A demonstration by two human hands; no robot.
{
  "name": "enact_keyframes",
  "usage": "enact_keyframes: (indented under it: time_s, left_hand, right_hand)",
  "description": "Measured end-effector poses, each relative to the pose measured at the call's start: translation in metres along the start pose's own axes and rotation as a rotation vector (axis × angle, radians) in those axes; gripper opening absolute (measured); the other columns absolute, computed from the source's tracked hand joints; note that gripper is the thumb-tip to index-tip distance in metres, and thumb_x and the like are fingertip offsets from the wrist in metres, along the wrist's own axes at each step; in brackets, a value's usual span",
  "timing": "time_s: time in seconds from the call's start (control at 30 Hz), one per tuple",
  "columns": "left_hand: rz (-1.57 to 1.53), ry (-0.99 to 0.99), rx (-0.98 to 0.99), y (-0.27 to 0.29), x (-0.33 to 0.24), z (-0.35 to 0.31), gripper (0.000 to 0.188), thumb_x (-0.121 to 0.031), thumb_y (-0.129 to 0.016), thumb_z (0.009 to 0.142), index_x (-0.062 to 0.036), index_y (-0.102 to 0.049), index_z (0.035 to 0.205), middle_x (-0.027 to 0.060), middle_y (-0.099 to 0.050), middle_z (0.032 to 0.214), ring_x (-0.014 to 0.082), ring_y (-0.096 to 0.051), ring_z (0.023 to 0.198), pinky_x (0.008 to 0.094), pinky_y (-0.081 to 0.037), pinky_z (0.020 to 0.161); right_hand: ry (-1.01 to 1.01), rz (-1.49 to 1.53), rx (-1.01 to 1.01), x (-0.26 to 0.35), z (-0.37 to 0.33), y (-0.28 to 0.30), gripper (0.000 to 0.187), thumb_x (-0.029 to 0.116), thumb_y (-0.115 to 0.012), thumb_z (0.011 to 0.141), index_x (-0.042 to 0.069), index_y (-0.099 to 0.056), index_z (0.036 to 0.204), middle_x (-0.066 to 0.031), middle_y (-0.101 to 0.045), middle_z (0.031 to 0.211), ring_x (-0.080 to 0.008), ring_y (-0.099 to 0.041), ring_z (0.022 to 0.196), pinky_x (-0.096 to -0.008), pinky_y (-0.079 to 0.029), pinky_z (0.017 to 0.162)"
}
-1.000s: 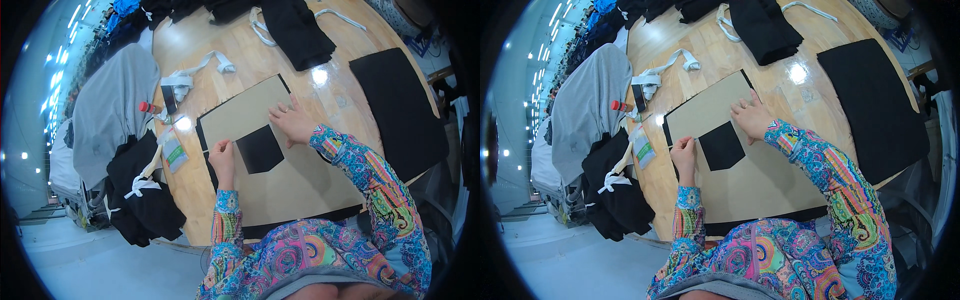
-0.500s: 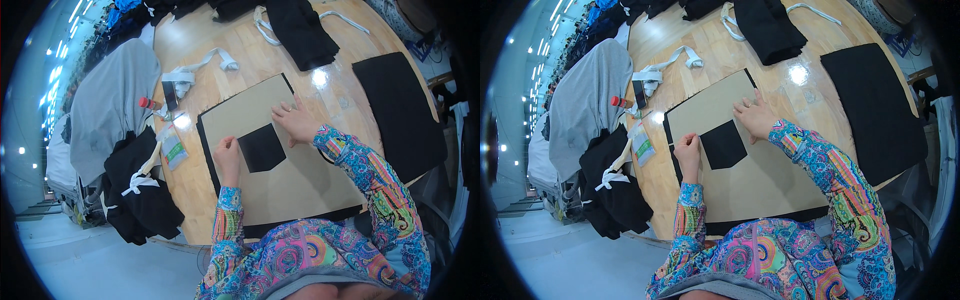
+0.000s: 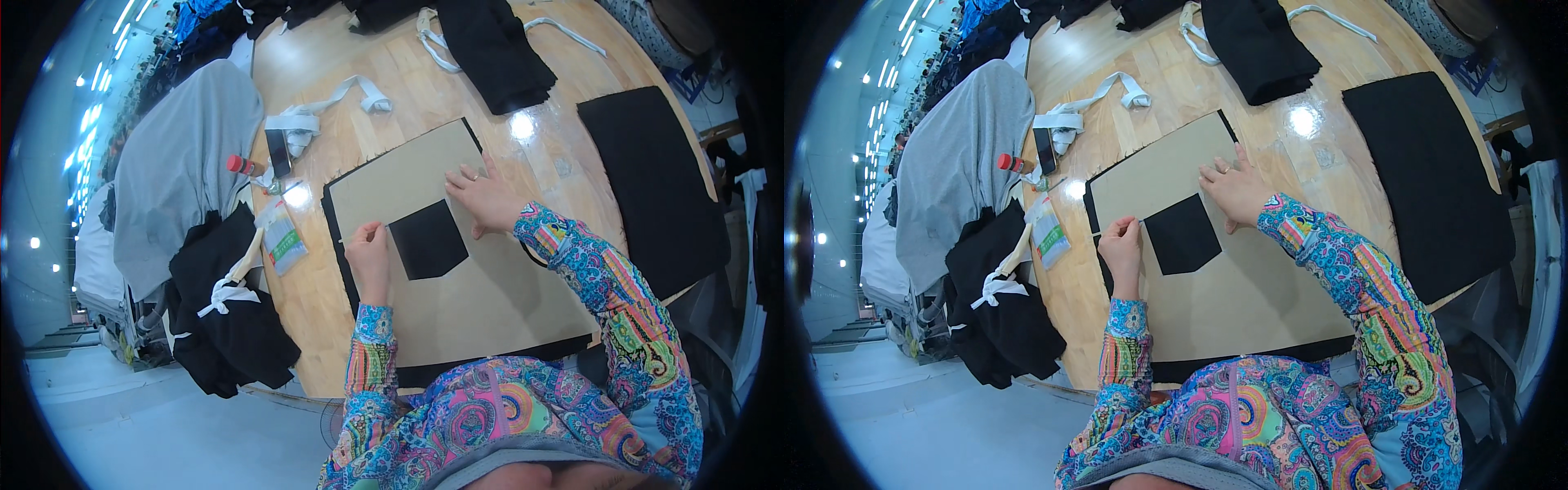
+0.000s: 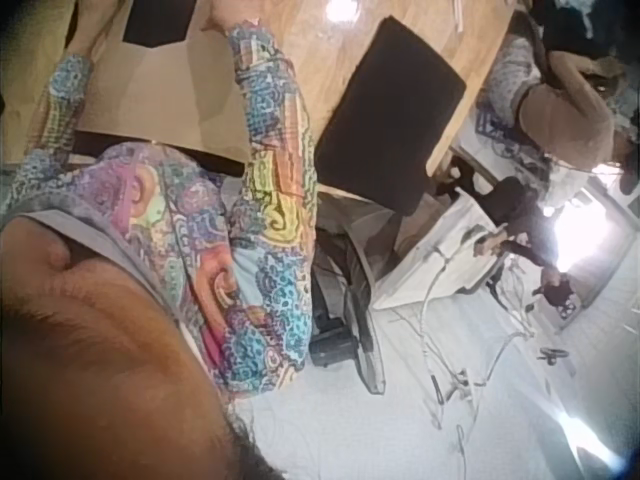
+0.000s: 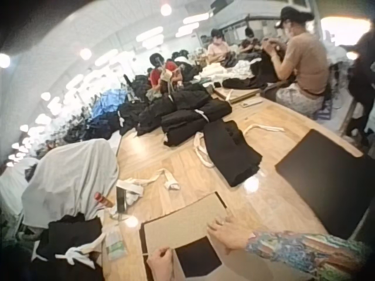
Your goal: The person uses a cardboard template to mark a pattern onto a stack of black fabric. They place the template on the fabric, trace the outline with a white marking tool, and then remove the template to reveal the marked shape.
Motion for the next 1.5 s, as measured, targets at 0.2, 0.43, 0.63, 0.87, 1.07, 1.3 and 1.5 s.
enact_keyframes:
  time_s: [0.2,0.43,0.63,0.87,1.07,1.3,1.5]
  left_hand:
    - [0.145,-0.109,-0.006,0.0,-0.007,-0.002,0.018,-0.014,-0.065,0.082,0.0017,-0.069,0.091,0.0121,-0.069,0.077,0.0135,-0.065,0.067,0.0264,-0.05,0.063]
    - [0.209,-0.113,0.075,0.008,-0.009,-0.035,0.019,-0.017,-0.063,0.082,-0.0015,-0.069,0.091,0.0158,-0.069,0.082,0.0252,-0.068,0.076,0.0331,-0.051,0.069]
    - [0.195,-0.063,0.171,0.017,-0.005,-0.071,0.019,-0.015,-0.062,0.082,-0.0005,-0.069,0.092,0.0165,-0.069,0.084,0.0264,-0.068,0.078,0.0339,-0.051,0.071]
    - [0.221,-0.051,0.198,0.022,-0.003,-0.088,0.018,-0.015,-0.062,0.081,-0.0009,-0.069,0.092,0.0165,-0.069,0.085,0.0263,-0.068,0.078,0.0334,-0.051,0.07]
    - [0.193,-0.083,0.176,0.022,-0.005,-0.089,0.016,-0.013,-0.063,0.083,-0.0017,-0.069,0.092,0.0137,-0.069,0.081,0.0227,-0.068,0.074,0.0314,-0.051,0.068]
    - [-0.102,-0.03,0.284,-0.011,-0.011,-0.112,0.014,-0.011,-0.063,0.085,-0.0006,-0.068,0.093,0.0081,-0.068,0.079,0.0109,-0.063,0.069,0.0243,-0.05,0.065]
    - [-0.088,-0.011,0.296,-0.017,-0.011,-0.113,0.013,-0.011,-0.063,0.085,-0.001,-0.068,0.093,0.0072,-0.068,0.08,0.0103,-0.063,0.069,0.0236,-0.049,0.064]
  right_hand:
    - [0.003,-0.008,0.005,0.0,0.0,0.0,0.101,0.032,-0.088,0.051,0.006,-0.04,0.136,-0.0083,-0.035,0.144,-0.0286,-0.031,0.135,-0.0617,-0.01,0.11]
    - [-0.002,0.014,0.011,0.001,0.002,0.0,0.101,0.031,-0.088,0.051,0.005,-0.04,0.136,-0.0081,-0.035,0.145,-0.0283,-0.03,0.136,-0.0618,-0.01,0.11]
    - [-0.013,0.026,0.013,0.0,0.001,-0.002,0.1,0.029,-0.088,0.052,0.006,-0.039,0.136,-0.0073,-0.035,0.145,-0.0285,-0.029,0.136,-0.0619,-0.01,0.11]
    - [-0.028,0.03,0.037,0.0,0.002,-0.001,0.101,0.029,-0.088,0.051,0.006,-0.039,0.136,-0.0072,-0.034,0.146,-0.0282,-0.028,0.137,-0.0622,-0.009,0.11]
    - [-0.02,0.025,0.025,0.0,0.002,-0.001,0.101,0.029,-0.088,0.051,0.007,-0.039,0.136,-0.0069,-0.034,0.146,-0.0281,-0.028,0.137,-0.0624,-0.009,0.11]
    - [-0.027,-0.004,0.041,0.0,0.003,-0.002,0.102,0.032,-0.087,0.052,0.007,-0.038,0.137,-0.0064,-0.033,0.146,-0.0277,-0.028,0.137,-0.0602,-0.01,0.111]
    - [-0.03,0.02,0.01,-0.002,0.001,-0.003,0.102,0.03,-0.088,0.05,0.006,-0.04,0.136,-0.0065,-0.034,0.145,-0.0281,-0.03,0.136,-0.0623,-0.01,0.11]
Point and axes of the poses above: each hand's wrist, its own z-axis towards the middle knuckle, its own y-axis out of the back of the hand, x = y × z, the point moved 7 cm from there along z, towards the middle knuckle
